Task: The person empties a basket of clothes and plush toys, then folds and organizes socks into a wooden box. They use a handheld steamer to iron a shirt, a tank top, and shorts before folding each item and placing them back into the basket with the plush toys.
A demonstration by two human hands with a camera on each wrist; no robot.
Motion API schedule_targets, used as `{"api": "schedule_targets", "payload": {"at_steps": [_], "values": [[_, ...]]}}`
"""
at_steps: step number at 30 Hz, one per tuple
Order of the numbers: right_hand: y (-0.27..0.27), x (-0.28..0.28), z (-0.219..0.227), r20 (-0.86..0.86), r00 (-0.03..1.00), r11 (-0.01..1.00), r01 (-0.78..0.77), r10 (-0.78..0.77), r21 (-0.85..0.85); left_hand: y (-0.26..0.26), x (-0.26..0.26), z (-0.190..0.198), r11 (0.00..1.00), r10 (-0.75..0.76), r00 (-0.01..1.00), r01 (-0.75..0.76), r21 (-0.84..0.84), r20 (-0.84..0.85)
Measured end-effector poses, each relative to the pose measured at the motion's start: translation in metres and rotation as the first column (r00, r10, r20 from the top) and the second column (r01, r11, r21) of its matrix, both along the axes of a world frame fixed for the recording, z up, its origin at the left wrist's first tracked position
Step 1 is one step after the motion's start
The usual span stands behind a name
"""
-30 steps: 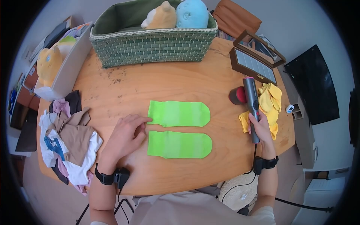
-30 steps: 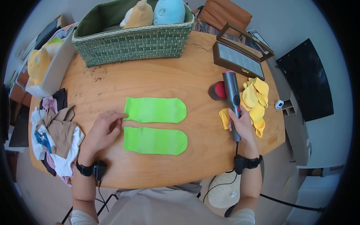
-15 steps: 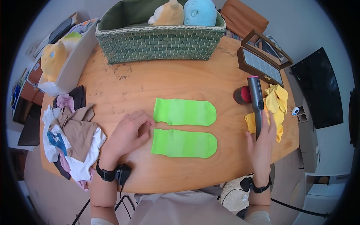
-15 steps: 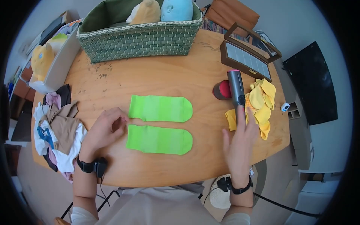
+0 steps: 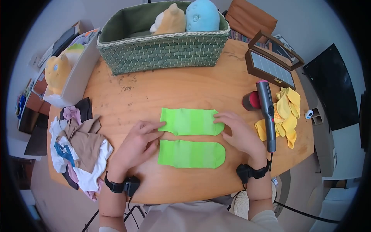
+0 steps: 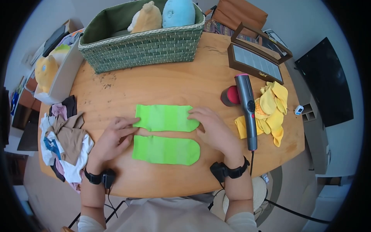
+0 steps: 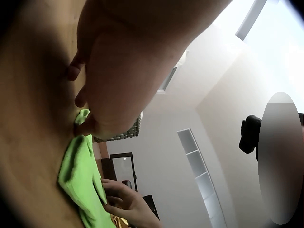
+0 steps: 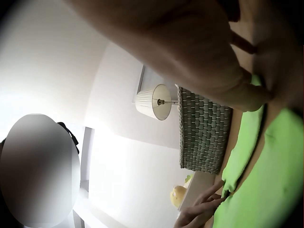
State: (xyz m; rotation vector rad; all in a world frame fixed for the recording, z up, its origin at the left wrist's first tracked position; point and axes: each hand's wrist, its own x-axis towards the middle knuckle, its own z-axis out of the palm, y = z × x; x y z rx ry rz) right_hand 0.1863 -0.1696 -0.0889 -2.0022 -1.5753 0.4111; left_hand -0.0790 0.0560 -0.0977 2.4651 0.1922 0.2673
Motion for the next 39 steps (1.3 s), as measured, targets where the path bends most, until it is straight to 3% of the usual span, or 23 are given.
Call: {"api": "schedule_targets", "payload": {"at_steps": [4,6,11,13,14,16,17,18,19,20,21,22,23,25,27,28,29,30,31,32,34,36,39], "values": [[-0.001,0.006,0.005,-0.083,0.995,0.996,0.045,-0.051,-0.072,-0.003,0.004,0.008,0.999,0.037,0.999,-0.037,-0.014,-0.033],[-0.004,0.005,0.004,0.017,1.000,0.999,0.014,-0.013,-0.043,-0.002,0.004,0.007,0.999,0.038,0.999,-0.039,-0.012,-0.017],[-0.004,0.008,-0.007,0.083,0.997,1.000,0.008,-0.006,-0.019,-0.004,0.004,0.011,0.999,0.024,0.999,-0.022,-0.048,0.033],[-0.001,0.007,-0.007,0.081,0.997,1.000,0.010,-0.009,-0.018,-0.005,0.001,0.010,0.978,0.076,0.995,-0.063,-0.197,0.059],[0.002,0.007,-0.006,0.036,0.999,0.998,0.032,-0.034,0.053,-0.005,0.000,0.009,0.979,0.075,0.996,-0.062,-0.196,0.058],[0.003,0.006,-0.002,-0.012,0.998,0.990,0.057,-0.056,0.127,0.000,-0.003,0.007,0.902,0.117,0.983,-0.045,-0.430,0.143],[0.001,0.005,0.001,-0.200,0.972,0.982,0.147,-0.121,0.121,0.003,-0.005,0.006,0.903,0.116,0.983,-0.046,-0.428,0.141],[0.000,0.004,0.001,-0.380,0.907,0.968,0.232,-0.180,0.096,0.006,-0.007,0.005,0.856,0.153,0.975,-0.051,-0.514,0.159],[0.001,0.004,-0.002,-0.382,0.906,0.968,0.232,-0.179,0.095,0.007,-0.008,0.003,0.802,0.191,0.966,-0.053,-0.595,0.172],[0.002,0.005,-0.008,-0.537,0.820,0.951,0.293,-0.201,0.093,0.006,-0.007,0.001,0.801,0.192,0.967,-0.055,-0.597,0.168],[0.003,0.005,-0.013,-0.674,0.707,0.932,0.353,-0.211,0.079,0.003,-0.003,-0.001,0.737,0.265,0.955,-0.112,-0.667,0.133],[0.004,0.004,-0.016,-0.676,0.706,0.932,0.354,-0.213,0.076,0.001,0.000,-0.003,0.664,0.334,0.938,-0.165,-0.729,0.092],[0.006,0.004,-0.018,-0.627,0.725,0.912,0.406,-0.285,0.056,-0.001,0.001,-0.004,0.663,0.332,0.939,-0.165,-0.730,0.090],[0.006,0.003,-0.016,-0.572,0.739,0.888,0.458,-0.356,0.040,-0.004,0.002,-0.007,0.768,0.397,0.918,-0.346,-0.539,-0.024],[0.005,-0.003,-0.003,-0.308,0.847,0.889,0.457,-0.434,0.006,0.003,-0.003,-0.017,0.823,0.364,0.931,-0.327,-0.464,-0.010],[0.002,-0.004,0.002,-0.307,0.849,0.891,0.453,-0.429,0.007,0.007,-0.006,-0.020,0.872,0.330,0.944,-0.305,-0.383,0.000],[-0.004,-0.004,0.007,-0.195,0.905,0.922,0.349,-0.378,-0.166,0.006,-0.006,-0.017,0.870,0.337,0.941,-0.311,-0.382,0.000],[-0.008,-0.004,0.012,-0.095,0.949,0.905,0.252,-0.300,-0.344,0.003,-0.006,-0.008,0.862,0.312,0.943,-0.333,-0.383,-0.116],[-0.010,-0.005,0.019,-0.098,0.950,0.906,0.246,-0.295,-0.344,0.001,-0.006,0.001,0.854,0.282,0.931,-0.354,-0.381,-0.232],[-0.011,-0.007,0.025,-0.115,0.963,0.887,0.175,-0.245,-0.426,-0.004,-0.004,0.011,0.853,0.286,0.928,-0.360,-0.379,-0.236],[-0.013,-0.006,0.027,-0.140,0.972,0.861,0.095,-0.189,-0.500,-0.013,0.000,0.027,0.933,0.201,0.897,-0.297,-0.202,-0.393],[-0.013,-0.005,0.025,-0.159,0.987,0.855,-0.055,-0.033,-0.516,-0.015,0.000,0.027,0.956,0.174,0.913,-0.247,-0.161,-0.369],[-0.010,-0.006,0.023,-0.173,0.984,0.841,-0.126,0.039,-0.526,-0.010,-0.003,0.016,0.979,0.076,0.948,-0.129,-0.155,-0.308]]}}
